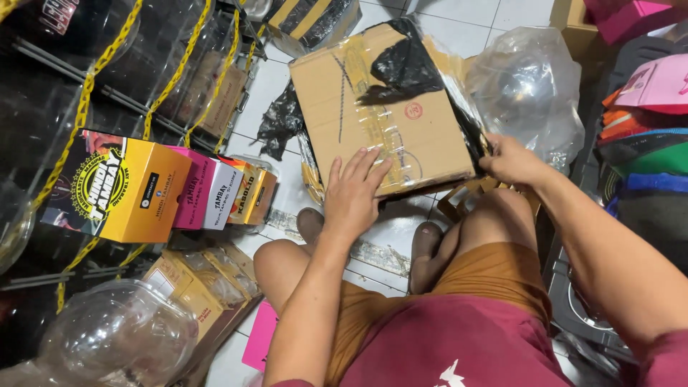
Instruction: A person uses a utility knife to open a package wrapped in black plastic and tape, then opens the cardboard box inside to access and sort baseball caps.
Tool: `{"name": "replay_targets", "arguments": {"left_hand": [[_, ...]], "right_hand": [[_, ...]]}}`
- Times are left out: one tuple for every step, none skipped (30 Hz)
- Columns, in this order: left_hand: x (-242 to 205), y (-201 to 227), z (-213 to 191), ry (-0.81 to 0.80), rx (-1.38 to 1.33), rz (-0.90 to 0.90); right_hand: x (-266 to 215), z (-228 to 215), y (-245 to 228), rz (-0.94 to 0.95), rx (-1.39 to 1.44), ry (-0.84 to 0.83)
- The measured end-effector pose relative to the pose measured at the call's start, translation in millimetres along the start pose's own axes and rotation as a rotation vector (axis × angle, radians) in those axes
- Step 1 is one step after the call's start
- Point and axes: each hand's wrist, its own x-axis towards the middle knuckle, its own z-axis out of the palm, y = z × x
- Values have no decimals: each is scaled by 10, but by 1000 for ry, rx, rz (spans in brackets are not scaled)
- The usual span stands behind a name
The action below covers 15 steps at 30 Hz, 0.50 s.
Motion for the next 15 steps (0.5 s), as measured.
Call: {"name": "replay_targets", "arguments": {"left_hand": [[1,-42,1,2,1,1],[4,-97,-10,-20,-17,27],[5,-159,-19,-43,-35,53],[-21,-181,-64,-45,-36,36],[-44,-204,-107,-60,-21,53],[-11,-224,-154,-69,-5,78],[-9,-194,-183,-64,-4,70],[-4,-166,-215,-66,10,58],[3,-139,-247,-69,23,47],[-5,-96,-303,-67,20,45],[-11,-52,-360,-81,70,10],[4,-28,-439,-92,126,-22],[31,5,-452,-87,130,-22],[33,46,-459,-135,137,-43],[34,82,-466,-182,143,-63]], "right_hand": [[53,126,226,-2,0,2],[164,246,422,-71,84,31],[282,370,617,-139,168,60],[266,532,623,-141,166,43],[248,693,632,-157,218,133],[257,804,639,-176,269,233],[356,896,736,-182,266,227],[459,987,828,-202,325,282],[564,1078,920,-221,384,336],[419,997,559,-221,381,334],[275,917,196,-14,412,337],[164,838,-191,187,445,340],[228,737,-113,182,446,341],[275,646,-30,249,662,304],[325,559,49,316,877,263]]}}
